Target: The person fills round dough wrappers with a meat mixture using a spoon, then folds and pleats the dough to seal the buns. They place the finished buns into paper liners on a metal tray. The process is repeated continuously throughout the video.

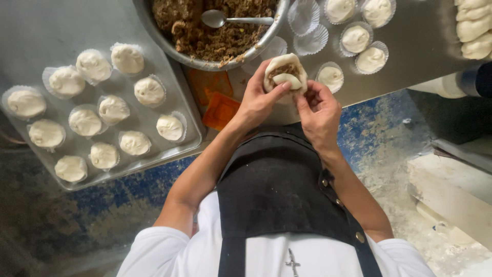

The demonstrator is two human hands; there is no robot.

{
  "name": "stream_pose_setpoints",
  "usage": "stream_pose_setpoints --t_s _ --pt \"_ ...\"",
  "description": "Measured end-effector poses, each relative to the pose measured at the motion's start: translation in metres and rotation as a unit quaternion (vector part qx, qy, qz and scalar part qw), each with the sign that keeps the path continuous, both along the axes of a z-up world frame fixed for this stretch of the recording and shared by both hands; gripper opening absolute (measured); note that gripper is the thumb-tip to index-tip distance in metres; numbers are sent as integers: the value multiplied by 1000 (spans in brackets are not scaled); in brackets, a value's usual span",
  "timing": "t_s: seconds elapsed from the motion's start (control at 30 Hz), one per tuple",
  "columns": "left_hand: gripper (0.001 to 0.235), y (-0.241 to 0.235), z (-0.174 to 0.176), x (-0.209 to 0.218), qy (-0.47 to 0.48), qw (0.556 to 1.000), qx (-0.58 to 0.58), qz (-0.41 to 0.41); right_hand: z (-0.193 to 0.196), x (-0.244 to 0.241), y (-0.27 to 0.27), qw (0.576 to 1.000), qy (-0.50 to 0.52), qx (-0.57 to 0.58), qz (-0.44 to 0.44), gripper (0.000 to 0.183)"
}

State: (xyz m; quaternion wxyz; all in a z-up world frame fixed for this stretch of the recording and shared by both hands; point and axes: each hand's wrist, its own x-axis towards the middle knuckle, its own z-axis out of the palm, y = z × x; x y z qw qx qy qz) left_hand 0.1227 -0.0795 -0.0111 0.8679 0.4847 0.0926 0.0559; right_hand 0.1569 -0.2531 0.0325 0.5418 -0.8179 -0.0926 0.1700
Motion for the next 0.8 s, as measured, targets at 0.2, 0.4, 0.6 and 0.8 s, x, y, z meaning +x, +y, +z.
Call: stream_pose_setpoints --t_s 0.2,0.4,0.6,0.8 --pt "43 7 24 -9 12 999 33 5 17 9 4 993 15 119 2 38" --pt "35 7 19 -16 7 1000 -19 15 26 12 14 979 105 169 30 28" --pt "42 17 18 -18 22 999 -41 -9 36 5 14 986 -137 6 100 21" --pt "39 32 40 -22 31 961 -255 -97 47 28 18 966 144 180 118 38"
